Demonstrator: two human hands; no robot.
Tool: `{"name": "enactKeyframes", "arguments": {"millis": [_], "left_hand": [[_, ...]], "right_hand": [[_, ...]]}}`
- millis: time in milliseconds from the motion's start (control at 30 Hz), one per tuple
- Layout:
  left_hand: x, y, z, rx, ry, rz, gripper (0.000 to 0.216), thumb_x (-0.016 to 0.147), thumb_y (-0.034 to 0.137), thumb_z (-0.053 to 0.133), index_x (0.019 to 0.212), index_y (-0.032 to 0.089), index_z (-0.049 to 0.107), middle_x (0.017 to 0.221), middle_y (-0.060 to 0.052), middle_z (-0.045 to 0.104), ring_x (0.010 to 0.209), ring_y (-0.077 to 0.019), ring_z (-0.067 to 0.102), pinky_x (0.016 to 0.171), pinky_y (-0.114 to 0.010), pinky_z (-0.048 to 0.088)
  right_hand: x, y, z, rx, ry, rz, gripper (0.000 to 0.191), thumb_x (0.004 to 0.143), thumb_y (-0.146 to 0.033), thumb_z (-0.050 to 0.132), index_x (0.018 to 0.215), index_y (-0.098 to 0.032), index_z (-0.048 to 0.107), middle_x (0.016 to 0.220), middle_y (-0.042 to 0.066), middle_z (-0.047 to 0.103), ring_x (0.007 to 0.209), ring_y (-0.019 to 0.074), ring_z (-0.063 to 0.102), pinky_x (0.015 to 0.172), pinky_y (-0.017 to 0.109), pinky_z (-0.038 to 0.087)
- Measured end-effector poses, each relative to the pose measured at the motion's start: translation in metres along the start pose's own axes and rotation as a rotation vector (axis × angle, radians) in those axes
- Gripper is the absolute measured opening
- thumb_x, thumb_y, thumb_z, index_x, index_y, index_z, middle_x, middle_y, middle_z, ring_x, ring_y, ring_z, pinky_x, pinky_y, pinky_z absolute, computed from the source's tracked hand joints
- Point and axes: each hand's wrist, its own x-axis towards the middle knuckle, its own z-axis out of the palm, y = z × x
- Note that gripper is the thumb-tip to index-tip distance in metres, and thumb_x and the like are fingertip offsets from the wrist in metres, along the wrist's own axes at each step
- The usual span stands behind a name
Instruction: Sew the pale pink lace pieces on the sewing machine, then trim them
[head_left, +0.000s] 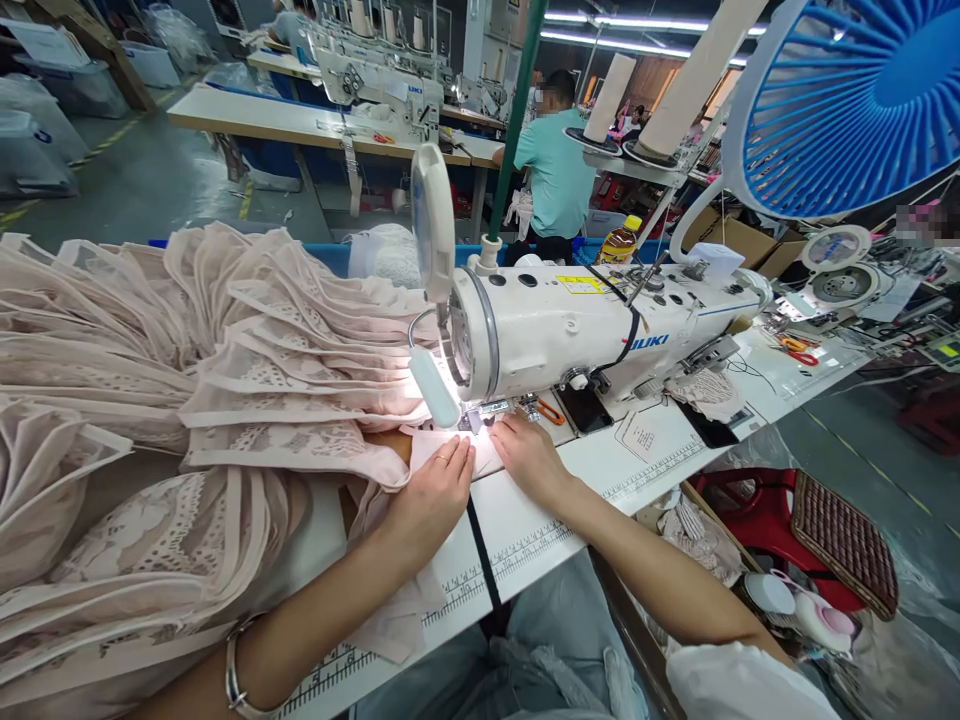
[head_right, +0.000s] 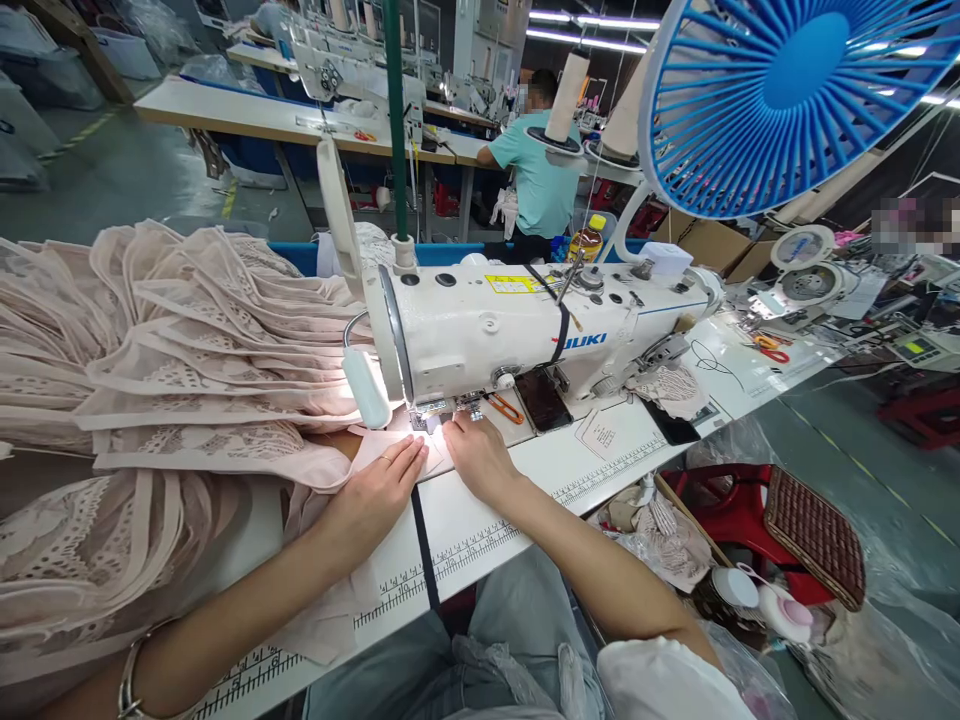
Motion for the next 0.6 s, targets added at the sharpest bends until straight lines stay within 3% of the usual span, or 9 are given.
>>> {"name": "enactKeyframes", "arguments": {"millis": [167,300,367,500,600], "left_hand": [[-0.001,0.003,0.001,-0.042,-0.06,-0.021,0.042,0.085,-0.001,0.038,0.121,-0.002,0.06,0.125,-0.02,0.063,0.117,-0.0254,0.06,0.099,-0.035,0.049],[-0.001,0.0,0.004,-0.129,-0.12,-0.047,0.044,0.086,-0.002,0.037,0.125,-0.001,0.057,0.128,-0.021,0.06,0.121,-0.0237,0.057,0.102,-0.034,0.047],[-0.001,-0.004,0.007,-0.215,-0.11,-0.09,0.045,0.085,-0.003,0.036,0.124,0.001,0.058,0.128,-0.019,0.061,0.123,-0.0226,0.055,0.103,-0.035,0.047],[0.0,-0.012,0.009,-0.427,0.056,-0.348,0.042,0.089,0.003,0.032,0.117,0.007,0.063,0.118,-0.012,0.068,0.111,-0.0166,0.063,0.097,-0.03,0.053],[-0.001,-0.007,0.006,-0.538,0.08,-0.292,0.042,0.092,0.007,0.031,0.121,0.012,0.061,0.123,-0.007,0.066,0.115,-0.0126,0.062,0.098,-0.027,0.052]], "right_hand": [[0.013,-0.005,-0.016,-0.045,-0.203,0.116,0.027,0.09,-0.002,0.036,0.099,-0.014,0.059,0.09,0.013,0.064,0.081,0.0224,0.061,0.07,0.031,0.046],[0.024,-0.01,-0.018,-0.033,-0.324,0.161,0.019,0.095,-0.012,0.037,0.098,-0.015,0.056,0.085,0.012,0.066,0.075,0.0224,0.064,0.064,0.029,0.044],[0.025,-0.015,-0.016,-0.002,-0.331,0.138,0.018,0.096,-0.017,0.037,0.101,-0.016,0.054,0.082,0.01,0.067,0.075,0.0227,0.064,0.063,0.028,0.043],[0.017,-0.022,-0.01,0.031,-0.276,0.188,0.02,0.097,-0.02,0.033,0.105,-0.014,0.051,0.081,0.011,0.067,0.074,0.0231,0.064,0.064,0.028,0.04],[0.011,-0.021,-0.007,0.075,-0.241,0.187,0.017,0.093,-0.023,0.04,0.104,-0.014,0.051,0.078,0.009,0.067,0.07,0.0226,0.062,0.061,0.028,0.036]]}}
